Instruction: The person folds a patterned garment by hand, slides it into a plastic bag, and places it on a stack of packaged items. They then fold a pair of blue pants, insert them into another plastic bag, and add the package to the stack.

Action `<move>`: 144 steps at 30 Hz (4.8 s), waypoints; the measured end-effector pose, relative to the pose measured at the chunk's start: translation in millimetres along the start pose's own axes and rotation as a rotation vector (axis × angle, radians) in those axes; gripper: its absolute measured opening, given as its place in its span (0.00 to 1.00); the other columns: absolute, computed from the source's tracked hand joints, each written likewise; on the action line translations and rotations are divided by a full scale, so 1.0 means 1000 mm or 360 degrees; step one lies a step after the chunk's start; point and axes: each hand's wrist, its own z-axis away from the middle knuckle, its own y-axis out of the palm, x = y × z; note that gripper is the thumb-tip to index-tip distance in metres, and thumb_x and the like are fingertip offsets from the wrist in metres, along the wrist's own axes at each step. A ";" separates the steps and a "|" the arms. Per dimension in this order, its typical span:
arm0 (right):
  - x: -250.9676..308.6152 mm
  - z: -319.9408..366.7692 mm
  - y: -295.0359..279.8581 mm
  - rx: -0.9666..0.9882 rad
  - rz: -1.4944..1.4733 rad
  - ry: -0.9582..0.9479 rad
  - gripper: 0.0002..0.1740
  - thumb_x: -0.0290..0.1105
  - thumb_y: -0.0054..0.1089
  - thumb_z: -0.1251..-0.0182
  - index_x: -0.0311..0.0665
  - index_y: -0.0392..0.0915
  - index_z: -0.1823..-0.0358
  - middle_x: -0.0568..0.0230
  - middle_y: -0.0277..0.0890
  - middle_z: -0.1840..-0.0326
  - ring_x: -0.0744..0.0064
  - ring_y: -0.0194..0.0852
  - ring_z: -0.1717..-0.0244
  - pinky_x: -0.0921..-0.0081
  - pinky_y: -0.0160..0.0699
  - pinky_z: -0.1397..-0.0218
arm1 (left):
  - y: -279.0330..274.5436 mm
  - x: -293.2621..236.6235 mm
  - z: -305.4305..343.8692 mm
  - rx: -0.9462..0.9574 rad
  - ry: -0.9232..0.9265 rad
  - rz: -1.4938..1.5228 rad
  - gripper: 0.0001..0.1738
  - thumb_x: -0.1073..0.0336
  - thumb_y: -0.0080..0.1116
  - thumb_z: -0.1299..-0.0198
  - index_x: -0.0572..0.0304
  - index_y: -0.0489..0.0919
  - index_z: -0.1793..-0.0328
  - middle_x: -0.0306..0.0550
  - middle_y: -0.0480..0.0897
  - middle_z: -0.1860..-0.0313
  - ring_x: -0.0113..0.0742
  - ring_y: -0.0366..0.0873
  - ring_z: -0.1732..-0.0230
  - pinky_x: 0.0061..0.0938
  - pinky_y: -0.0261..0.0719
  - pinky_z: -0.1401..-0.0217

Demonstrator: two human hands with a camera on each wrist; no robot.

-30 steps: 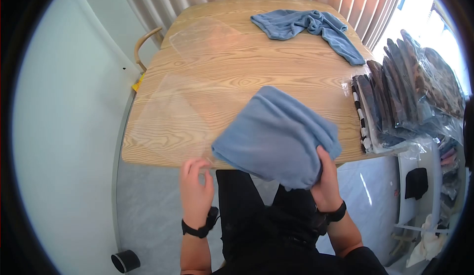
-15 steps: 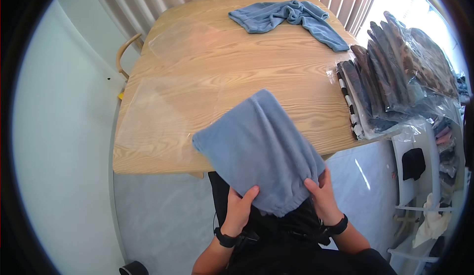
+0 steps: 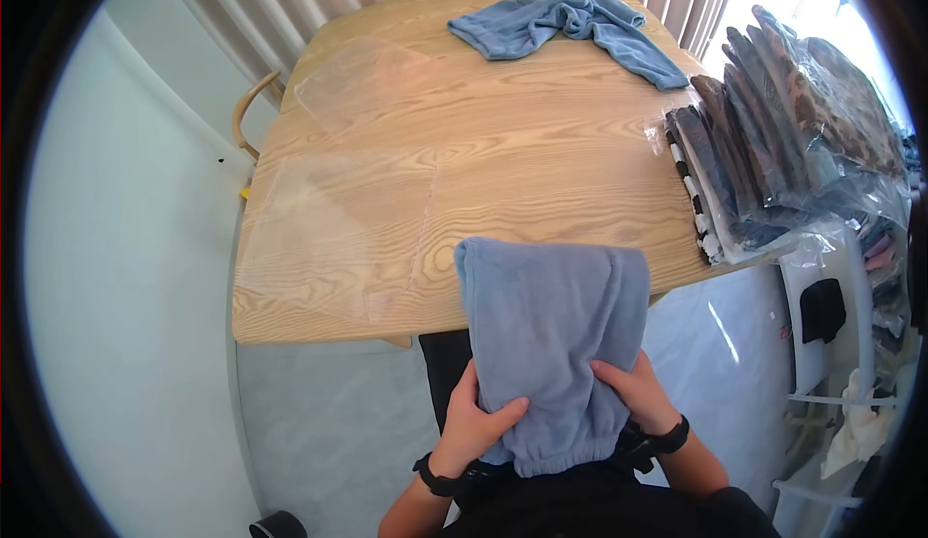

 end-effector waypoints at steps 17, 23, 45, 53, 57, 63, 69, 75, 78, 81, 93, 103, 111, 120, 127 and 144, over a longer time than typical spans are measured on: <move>0.007 0.016 0.034 0.0052 0.0078 -0.0209 0.56 0.41 0.79 0.51 0.33 0.53 0.25 0.57 0.61 0.29 0.64 0.57 0.28 0.65 0.56 0.25 | 0.038 -0.070 0.007 0.0974 0.0759 -0.0935 0.48 0.62 0.65 0.43 0.75 0.52 0.23 0.63 0.73 0.50 0.53 0.75 0.52 0.35 0.75 0.43; -0.004 0.018 0.028 -0.0006 0.0108 -0.0309 0.48 0.34 0.75 0.48 0.33 0.57 0.27 0.58 0.64 0.31 0.66 0.61 0.30 0.66 0.58 0.26 | -0.044 -0.084 -0.057 0.0383 0.0701 -0.1725 0.30 0.65 0.60 0.39 0.68 0.68 0.32 0.59 0.73 0.38 0.57 0.68 0.35 0.43 0.66 0.31; -0.010 0.004 0.022 0.0115 0.0306 -0.0366 0.47 0.34 0.76 0.49 0.32 0.58 0.29 0.56 0.66 0.33 0.66 0.63 0.32 0.66 0.61 0.28 | -0.144 -0.075 -0.031 -0.0427 0.0608 -0.2679 0.22 0.79 0.50 0.44 0.67 0.78 0.42 0.57 0.76 0.39 0.54 0.71 0.37 0.43 0.68 0.32; -0.017 0.001 0.016 0.0211 0.0465 -0.0388 0.50 0.35 0.78 0.50 0.33 0.56 0.29 0.55 0.65 0.32 0.64 0.62 0.30 0.65 0.60 0.28 | -0.151 -0.072 -0.033 -0.0276 0.0755 -0.2411 0.22 0.77 0.52 0.43 0.75 0.75 0.41 0.59 0.76 0.38 0.53 0.73 0.39 0.40 0.72 0.36; -0.019 0.005 0.017 0.0212 0.0441 -0.0390 0.48 0.34 0.79 0.51 0.32 0.61 0.30 0.59 0.67 0.33 0.68 0.65 0.33 0.67 0.62 0.29 | -0.146 -0.075 -0.034 -0.0324 0.0851 -0.2352 0.22 0.77 0.55 0.44 0.72 0.76 0.41 0.55 0.79 0.41 0.52 0.76 0.43 0.39 0.75 0.40; -0.017 0.007 0.020 0.0262 0.0500 -0.0394 0.50 0.37 0.79 0.53 0.33 0.61 0.30 0.57 0.68 0.34 0.66 0.65 0.33 0.66 0.62 0.29 | -0.150 -0.070 -0.035 -0.0443 0.0791 -0.2363 0.19 0.78 0.58 0.45 0.62 0.80 0.45 0.51 0.82 0.48 0.51 0.79 0.48 0.38 0.78 0.48; -0.014 0.004 0.022 0.0380 0.0644 -0.0368 0.52 0.31 0.77 0.52 0.34 0.54 0.28 0.56 0.65 0.31 0.65 0.62 0.29 0.65 0.61 0.28 | -0.142 -0.074 -0.033 -0.0683 0.0657 -0.2231 0.15 0.79 0.58 0.46 0.62 0.81 0.50 0.49 0.83 0.56 0.49 0.81 0.55 0.36 0.79 0.55; -0.011 0.003 0.036 0.0718 0.0592 -0.0350 0.49 0.32 0.76 0.53 0.33 0.58 0.29 0.56 0.68 0.34 0.66 0.65 0.31 0.65 0.63 0.29 | -0.112 -0.092 -0.027 -0.0632 0.1195 -0.2330 0.14 0.81 0.58 0.48 0.64 0.81 0.53 0.46 0.82 0.56 0.46 0.79 0.57 0.34 0.78 0.56; -0.013 -0.002 0.047 0.0848 0.0700 -0.0352 0.46 0.31 0.74 0.53 0.32 0.60 0.31 0.54 0.71 0.37 0.66 0.69 0.34 0.67 0.66 0.31 | -0.088 -0.102 -0.020 -0.0573 0.1270 -0.2355 0.18 0.81 0.58 0.48 0.66 0.80 0.49 0.46 0.80 0.50 0.45 0.77 0.55 0.34 0.78 0.55; -0.009 -0.008 0.056 0.0930 0.0787 -0.0338 0.44 0.32 0.73 0.53 0.32 0.61 0.32 0.54 0.73 0.40 0.66 0.71 0.37 0.67 0.69 0.33 | -0.073 -0.110 -0.011 -0.0437 0.1212 -0.2348 0.26 0.81 0.58 0.51 0.66 0.78 0.41 0.48 0.77 0.43 0.46 0.76 0.52 0.34 0.78 0.53; 0.029 -0.013 0.057 0.0285 0.1154 -0.0645 0.37 0.36 0.72 0.51 0.32 0.69 0.39 0.44 0.76 0.44 0.47 0.78 0.44 0.63 0.75 0.40 | -0.045 -0.127 0.013 -0.0129 0.1480 -0.2258 0.31 0.83 0.60 0.57 0.70 0.77 0.40 0.51 0.77 0.36 0.47 0.77 0.52 0.33 0.77 0.52; 0.033 -0.021 0.063 -0.0001 0.1277 -0.0930 0.39 0.39 0.71 0.48 0.33 0.66 0.36 0.42 0.75 0.42 0.42 0.76 0.41 0.61 0.76 0.41 | 0.016 -0.121 0.020 0.0508 0.1648 -0.2364 0.26 0.74 0.62 0.52 0.58 0.81 0.42 0.44 0.78 0.35 0.34 0.75 0.53 0.26 0.72 0.54; 0.041 -0.025 0.068 0.0031 0.0713 -0.1006 0.40 0.30 0.70 0.43 0.30 0.61 0.30 0.55 0.70 0.35 0.62 0.67 0.35 0.67 0.63 0.31 | 0.010 -0.075 0.025 0.0151 0.2459 -0.1742 0.25 0.47 0.58 0.36 0.52 0.79 0.40 0.41 0.77 0.38 0.35 0.71 0.37 0.47 0.62 0.29; 0.060 -0.056 0.084 0.0094 0.0588 -0.1155 0.40 0.28 0.69 0.44 0.29 0.61 0.30 0.56 0.72 0.36 0.64 0.69 0.36 0.67 0.66 0.32 | -0.009 -0.034 -0.058 0.0224 0.0577 0.0337 0.53 0.27 0.36 0.34 0.63 0.44 0.19 0.57 0.55 0.21 0.49 0.54 0.22 0.42 0.50 0.21; 0.125 -0.085 0.107 -0.0145 0.1338 -0.1187 0.32 0.43 0.66 0.46 0.28 0.74 0.44 0.40 0.76 0.44 0.42 0.76 0.45 0.61 0.74 0.42 | -0.003 -0.010 -0.084 0.0186 0.0252 0.0596 0.46 0.32 0.31 0.29 0.60 0.46 0.19 0.57 0.55 0.21 0.53 0.55 0.22 0.46 0.55 0.22; 0.097 -0.119 0.119 -0.0316 0.2669 -0.1482 0.33 0.43 0.69 0.45 0.30 0.70 0.43 0.38 0.66 0.37 0.37 0.62 0.34 0.50 0.63 0.34 | -0.003 -0.003 -0.098 0.0005 0.0227 0.0872 0.27 0.66 0.45 0.28 0.63 0.58 0.25 0.61 0.72 0.34 0.49 0.69 0.30 0.39 0.68 0.28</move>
